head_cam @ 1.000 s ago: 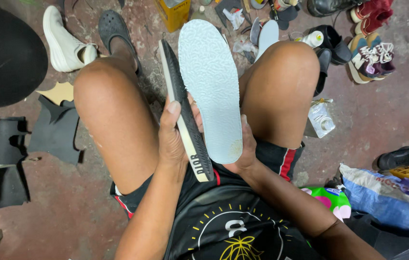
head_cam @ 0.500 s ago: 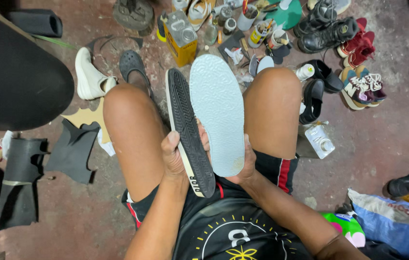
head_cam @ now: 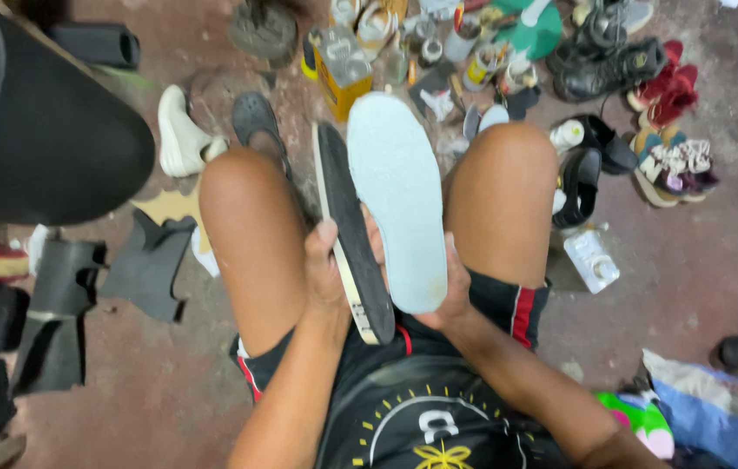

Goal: The person sits on the floor and uses a needle to stitch or clean the channels of a shoe sole, handling the item with both hands and moving the tool through the tread.

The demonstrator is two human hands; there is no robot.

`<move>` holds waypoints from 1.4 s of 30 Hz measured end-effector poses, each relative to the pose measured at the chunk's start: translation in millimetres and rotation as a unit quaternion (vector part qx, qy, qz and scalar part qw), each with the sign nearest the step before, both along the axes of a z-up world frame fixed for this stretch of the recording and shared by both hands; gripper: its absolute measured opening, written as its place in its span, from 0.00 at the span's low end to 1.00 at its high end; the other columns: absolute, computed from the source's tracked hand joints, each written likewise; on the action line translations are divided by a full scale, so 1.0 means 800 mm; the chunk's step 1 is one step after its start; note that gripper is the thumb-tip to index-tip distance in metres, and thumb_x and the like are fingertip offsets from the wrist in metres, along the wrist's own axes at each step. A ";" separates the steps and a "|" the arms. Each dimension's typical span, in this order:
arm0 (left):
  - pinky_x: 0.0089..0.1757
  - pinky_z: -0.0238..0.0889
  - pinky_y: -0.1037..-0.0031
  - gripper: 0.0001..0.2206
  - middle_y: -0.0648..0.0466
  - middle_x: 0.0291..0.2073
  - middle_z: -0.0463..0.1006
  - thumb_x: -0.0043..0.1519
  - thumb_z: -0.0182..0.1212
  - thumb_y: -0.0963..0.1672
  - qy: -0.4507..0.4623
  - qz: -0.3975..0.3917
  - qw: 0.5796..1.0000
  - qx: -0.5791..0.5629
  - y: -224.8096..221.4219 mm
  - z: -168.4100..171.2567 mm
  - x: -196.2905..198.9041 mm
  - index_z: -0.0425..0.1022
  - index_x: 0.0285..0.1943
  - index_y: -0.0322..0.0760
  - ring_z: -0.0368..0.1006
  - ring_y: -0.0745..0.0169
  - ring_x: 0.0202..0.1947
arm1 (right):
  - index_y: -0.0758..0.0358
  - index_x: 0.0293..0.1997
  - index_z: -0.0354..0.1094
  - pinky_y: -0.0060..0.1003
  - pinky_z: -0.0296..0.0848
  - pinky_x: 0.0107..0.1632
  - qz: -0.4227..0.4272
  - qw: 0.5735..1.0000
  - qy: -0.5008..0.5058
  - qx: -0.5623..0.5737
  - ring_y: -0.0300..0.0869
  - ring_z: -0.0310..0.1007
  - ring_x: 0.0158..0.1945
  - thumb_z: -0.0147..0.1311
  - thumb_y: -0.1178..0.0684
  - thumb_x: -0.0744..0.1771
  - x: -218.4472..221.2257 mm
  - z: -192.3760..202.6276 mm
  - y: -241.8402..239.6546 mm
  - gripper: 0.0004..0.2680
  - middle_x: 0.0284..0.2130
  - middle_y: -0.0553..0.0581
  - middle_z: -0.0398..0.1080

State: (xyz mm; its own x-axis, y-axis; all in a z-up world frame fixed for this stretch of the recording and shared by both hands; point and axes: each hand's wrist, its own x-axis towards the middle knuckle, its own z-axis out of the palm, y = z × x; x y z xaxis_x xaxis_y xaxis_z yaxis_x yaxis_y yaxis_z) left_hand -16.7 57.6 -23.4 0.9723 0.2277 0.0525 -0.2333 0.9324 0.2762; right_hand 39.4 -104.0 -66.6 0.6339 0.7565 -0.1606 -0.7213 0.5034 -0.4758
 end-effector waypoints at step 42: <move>0.27 0.69 0.70 0.27 0.49 0.30 0.69 0.56 0.69 0.57 0.089 -0.002 0.995 0.043 -0.007 0.022 -0.032 0.68 0.44 0.32 0.68 0.60 0.29 | 0.66 0.70 0.57 0.51 0.74 0.47 0.032 0.999 -0.024 0.027 0.54 0.74 0.48 0.41 0.30 0.70 -0.011 0.005 -0.011 0.28 0.53 0.65 0.70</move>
